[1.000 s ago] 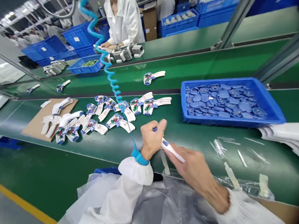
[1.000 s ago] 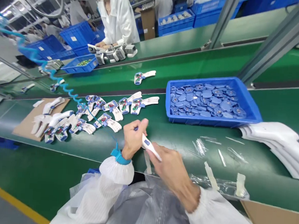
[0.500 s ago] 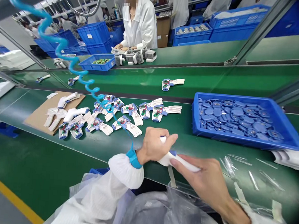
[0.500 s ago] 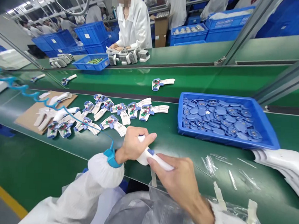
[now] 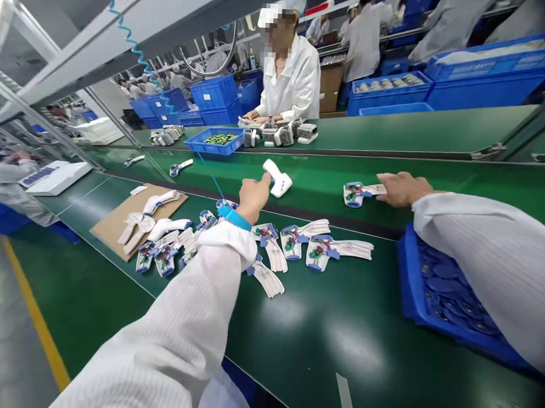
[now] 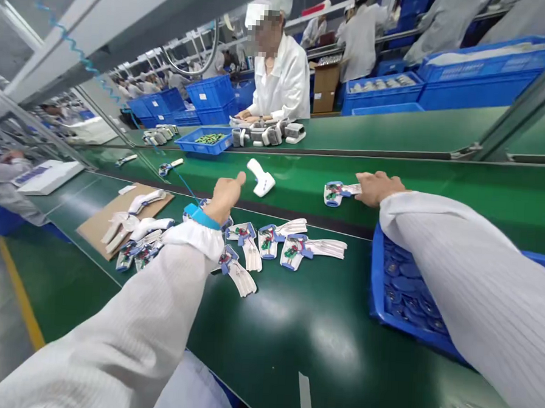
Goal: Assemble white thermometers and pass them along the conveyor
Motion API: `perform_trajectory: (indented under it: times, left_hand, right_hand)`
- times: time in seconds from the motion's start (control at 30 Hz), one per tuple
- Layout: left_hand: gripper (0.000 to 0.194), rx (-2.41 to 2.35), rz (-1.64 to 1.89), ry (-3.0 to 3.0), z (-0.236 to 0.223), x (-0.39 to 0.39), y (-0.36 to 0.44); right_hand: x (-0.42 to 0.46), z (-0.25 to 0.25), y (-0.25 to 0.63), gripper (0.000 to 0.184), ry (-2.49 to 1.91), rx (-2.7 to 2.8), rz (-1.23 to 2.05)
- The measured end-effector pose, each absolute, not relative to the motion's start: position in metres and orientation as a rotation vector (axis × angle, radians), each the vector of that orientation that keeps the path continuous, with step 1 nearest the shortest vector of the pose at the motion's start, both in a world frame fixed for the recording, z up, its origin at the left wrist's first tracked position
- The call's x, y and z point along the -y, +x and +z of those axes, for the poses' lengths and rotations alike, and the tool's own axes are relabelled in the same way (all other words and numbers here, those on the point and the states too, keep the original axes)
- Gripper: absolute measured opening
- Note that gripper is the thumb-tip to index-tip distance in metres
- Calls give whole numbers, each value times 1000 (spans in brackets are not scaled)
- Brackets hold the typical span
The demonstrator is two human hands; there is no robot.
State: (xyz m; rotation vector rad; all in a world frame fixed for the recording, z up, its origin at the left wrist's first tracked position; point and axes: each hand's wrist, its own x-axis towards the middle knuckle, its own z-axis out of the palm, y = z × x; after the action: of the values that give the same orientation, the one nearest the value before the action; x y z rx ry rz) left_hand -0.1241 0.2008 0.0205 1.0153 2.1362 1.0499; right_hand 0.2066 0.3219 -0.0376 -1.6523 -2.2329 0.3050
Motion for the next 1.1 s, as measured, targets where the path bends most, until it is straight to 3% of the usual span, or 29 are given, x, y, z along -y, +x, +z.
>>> perform_trajectory:
  times: [0.13, 0.27, 0.37, 0.47, 0.53, 0.6, 0.67, 0.77, 0.9, 0.97, 1.03, 1.1]
  left_hand:
    - [33, -2094, 1007, 1154, 6, -173, -113]
    - [49, -1881, 1073, 1364, 6, -146, -81]
    - [59, -1456, 997, 1385, 9, -113, -43]
    - [47, -1122, 828, 1344, 5, -66, -10]
    - [34, -1131, 789, 1425, -2, -35, 4]
    - [26, -1179, 737, 1572, -9, -10, 13]
    - [20, -1175, 669, 1699, -12, 7, 21]
    - [16, -1129, 608, 1794, -14, 21, 33]
    - [22, -1233, 622, 1574, -19, 25, 46]
    - [35, -1262, 616, 1269, -24, 25, 48]
    - [53, -1239, 579, 1039, -29, 25, 49]
    - [56, -1213, 551, 963, -33, 26, 48]
  right_hand:
    - [-329, -37, 204, 53, -1593, 2307, 245]
    - [-269, -9, 206, 30, -1456, 2361, 78]
    - [-178, 6, 208, 24, -1333, 2416, -32]
    - [-82, 5, 215, 27, -1218, 2457, 63]
    - [-33, 1, 222, 33, -1220, 2314, 342]
    - [2, -3, 226, 28, -1249, 2144, 534]
    - [24, -4, 224, 18, -1283, 2079, 493]
    - [45, 0, 219, 25, -1328, 2065, 224]
    - [61, -5, 241, 34, -1558, 1887, 311]
    - [68, -23, 262, 44, -1792, 1779, 430]
    - [75, -47, 278, 55, -2025, 1730, 378]
    - [84, -66, 288, 57, -2150, 1721, 256]
